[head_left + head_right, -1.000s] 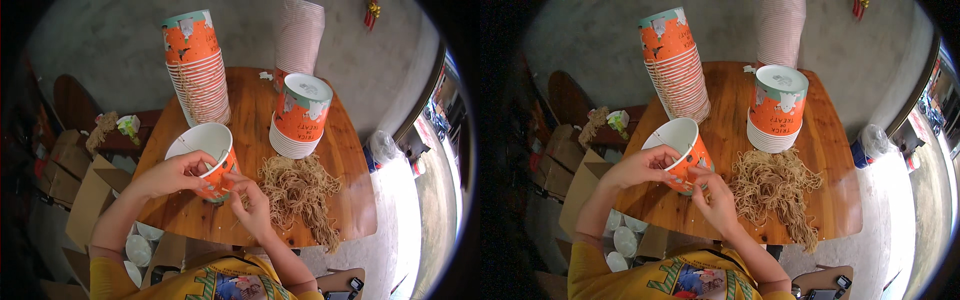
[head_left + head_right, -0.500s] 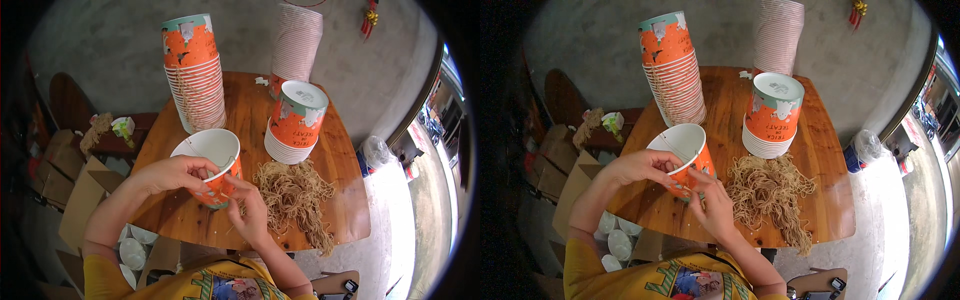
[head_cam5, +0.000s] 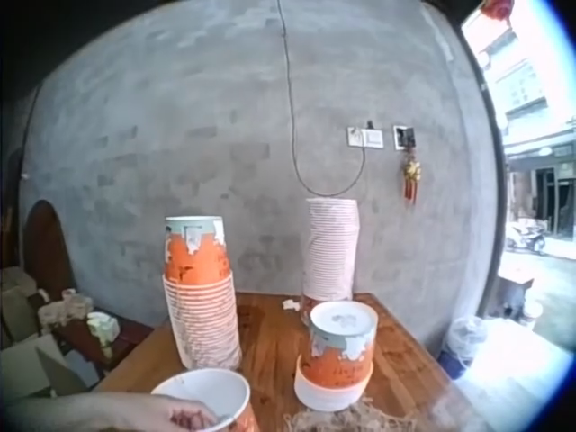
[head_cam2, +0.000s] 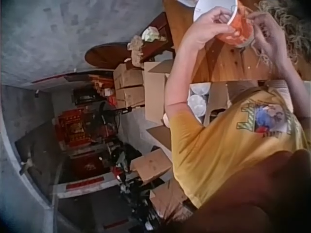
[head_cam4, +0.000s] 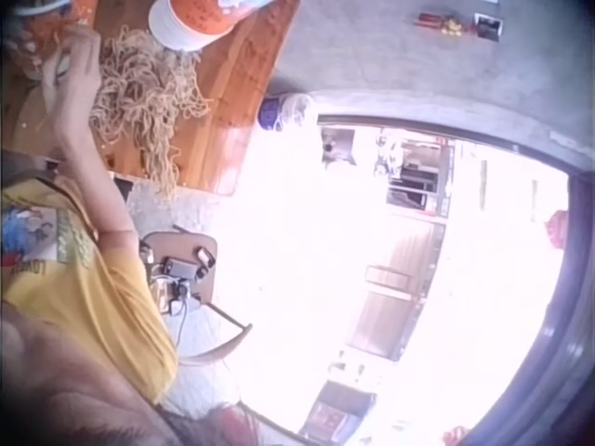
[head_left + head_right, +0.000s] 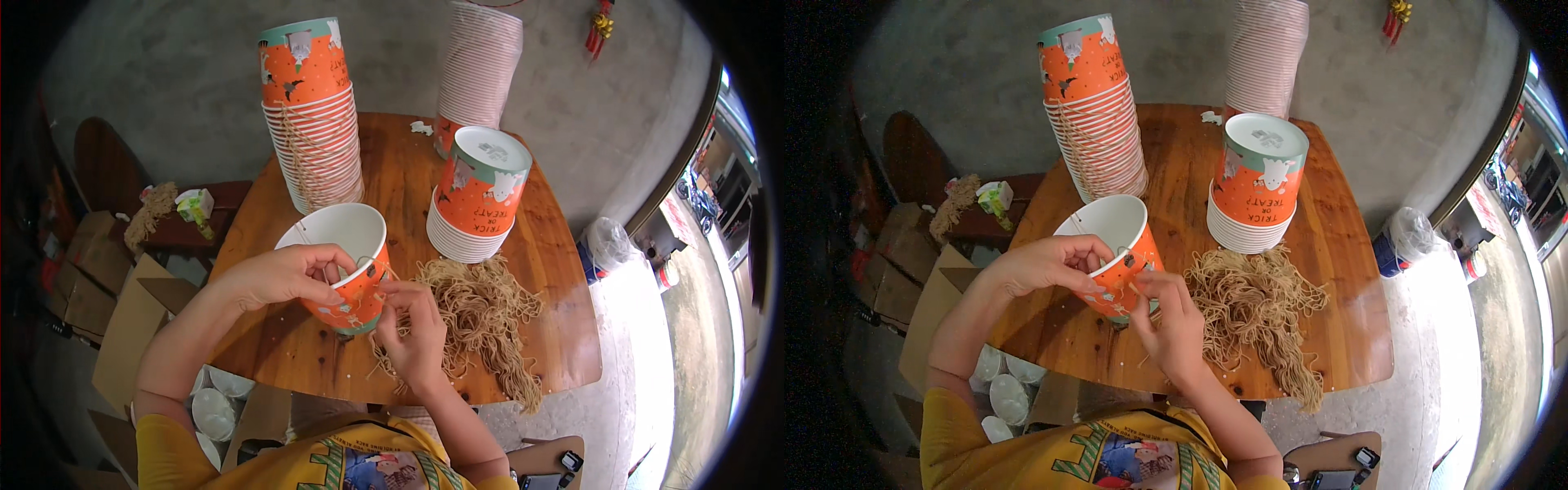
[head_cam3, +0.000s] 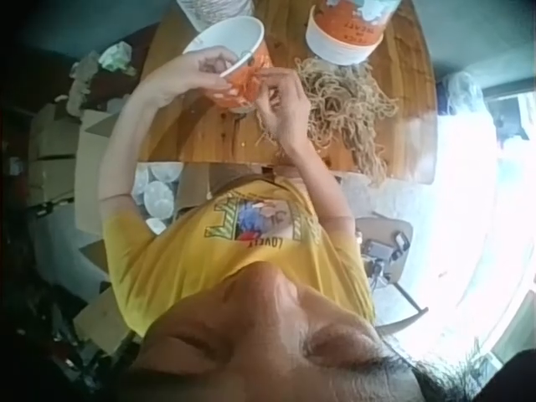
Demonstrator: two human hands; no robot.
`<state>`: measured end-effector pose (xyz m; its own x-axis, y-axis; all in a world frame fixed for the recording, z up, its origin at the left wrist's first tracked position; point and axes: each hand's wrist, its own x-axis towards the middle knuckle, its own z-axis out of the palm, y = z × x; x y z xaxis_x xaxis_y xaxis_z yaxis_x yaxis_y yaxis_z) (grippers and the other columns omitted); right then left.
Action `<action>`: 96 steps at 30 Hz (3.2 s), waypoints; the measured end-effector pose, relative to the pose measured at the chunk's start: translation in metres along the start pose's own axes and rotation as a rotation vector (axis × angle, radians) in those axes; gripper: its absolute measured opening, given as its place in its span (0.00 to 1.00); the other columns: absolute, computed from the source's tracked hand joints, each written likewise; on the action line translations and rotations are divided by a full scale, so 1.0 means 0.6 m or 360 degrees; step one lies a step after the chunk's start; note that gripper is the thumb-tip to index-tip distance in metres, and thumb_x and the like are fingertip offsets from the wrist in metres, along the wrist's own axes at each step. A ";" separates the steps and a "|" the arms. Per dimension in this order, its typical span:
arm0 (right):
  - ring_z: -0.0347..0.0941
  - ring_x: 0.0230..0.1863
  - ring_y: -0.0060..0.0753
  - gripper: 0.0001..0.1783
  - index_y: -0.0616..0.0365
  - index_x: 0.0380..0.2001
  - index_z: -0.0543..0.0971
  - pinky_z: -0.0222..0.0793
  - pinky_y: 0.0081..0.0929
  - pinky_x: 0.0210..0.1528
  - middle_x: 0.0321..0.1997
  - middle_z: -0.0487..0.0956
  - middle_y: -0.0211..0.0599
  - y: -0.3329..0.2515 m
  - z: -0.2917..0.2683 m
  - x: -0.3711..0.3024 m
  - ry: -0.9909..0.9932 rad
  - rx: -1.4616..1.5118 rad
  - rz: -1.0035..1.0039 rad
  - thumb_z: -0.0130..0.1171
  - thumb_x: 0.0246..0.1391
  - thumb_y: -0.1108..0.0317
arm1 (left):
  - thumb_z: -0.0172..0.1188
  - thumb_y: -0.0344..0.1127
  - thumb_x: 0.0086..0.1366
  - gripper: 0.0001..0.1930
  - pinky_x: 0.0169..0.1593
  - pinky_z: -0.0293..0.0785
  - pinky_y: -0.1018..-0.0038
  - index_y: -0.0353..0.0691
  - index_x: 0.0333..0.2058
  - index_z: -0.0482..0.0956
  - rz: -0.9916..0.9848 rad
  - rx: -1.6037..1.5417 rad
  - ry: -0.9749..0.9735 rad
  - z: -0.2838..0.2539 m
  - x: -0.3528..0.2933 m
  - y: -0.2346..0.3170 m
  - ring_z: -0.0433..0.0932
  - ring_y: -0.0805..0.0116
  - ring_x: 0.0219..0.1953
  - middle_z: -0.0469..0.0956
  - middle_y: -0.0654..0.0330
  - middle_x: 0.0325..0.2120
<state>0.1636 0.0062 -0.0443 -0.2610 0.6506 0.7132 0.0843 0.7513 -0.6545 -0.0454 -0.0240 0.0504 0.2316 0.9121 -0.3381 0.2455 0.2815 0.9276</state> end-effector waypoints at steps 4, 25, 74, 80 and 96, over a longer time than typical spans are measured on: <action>0.79 0.34 0.37 0.12 0.56 0.33 0.71 0.74 0.29 0.29 0.43 0.78 0.35 -0.001 0.007 0.008 0.0027 -0.0148 0.0028 0.63 0.46 0.78 | 0.64 0.27 0.59 0.20 0.42 0.70 0.81 0.39 0.51 0.73 0.0031 -0.0010 -0.0034 0.002 0.000 -0.007 0.72 0.79 0.36 0.72 0.67 0.33; 0.79 0.32 0.31 0.08 0.59 0.33 0.73 0.78 0.25 0.30 0.43 0.77 0.38 -0.010 0.008 0.019 -0.0033 -0.0261 0.0087 0.62 0.50 0.77 | 0.62 0.25 0.59 0.30 0.43 0.71 0.80 0.39 0.61 0.66 0.0033 -0.0044 -0.0097 0.015 0.001 -0.002 0.73 0.78 0.37 0.72 0.65 0.33; 0.63 0.26 0.06 0.04 0.59 0.37 0.78 0.57 0.10 0.30 0.23 0.72 0.15 0.033 -0.001 0.058 -0.0499 0.0908 0.1043 0.60 0.61 0.71 | 0.58 0.25 0.61 0.18 0.43 0.71 0.80 0.35 0.49 0.67 0.0261 -0.0488 0.0335 0.077 0.049 -0.065 0.74 0.75 0.37 0.74 0.62 0.36; 0.65 0.29 0.07 0.05 0.58 0.41 0.76 0.59 0.10 0.31 0.28 0.73 0.18 0.034 -0.035 0.076 -0.0694 0.0965 0.0934 0.56 0.62 0.72 | 0.58 0.29 0.63 0.08 0.40 0.69 0.82 0.33 0.39 0.76 0.0149 -0.0678 0.0195 0.058 0.053 -0.072 0.71 0.78 0.32 0.75 0.64 0.30; 0.67 0.30 0.14 0.09 0.58 0.37 0.72 0.62 0.15 0.30 0.31 0.69 0.25 0.046 -0.047 0.129 -0.0976 0.0587 0.0341 0.49 0.54 0.83 | 0.58 0.35 0.68 0.09 0.39 0.69 0.82 0.36 0.40 0.77 0.0150 -0.0132 0.0002 0.073 0.045 -0.046 0.70 0.82 0.34 0.76 0.69 0.34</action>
<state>0.1725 0.0804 0.0002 -0.7738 0.5189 0.3633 -0.1063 0.4590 -0.8820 -0.0046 -0.0204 0.0089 0.2486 0.9362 -0.2485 0.1437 0.2181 0.9653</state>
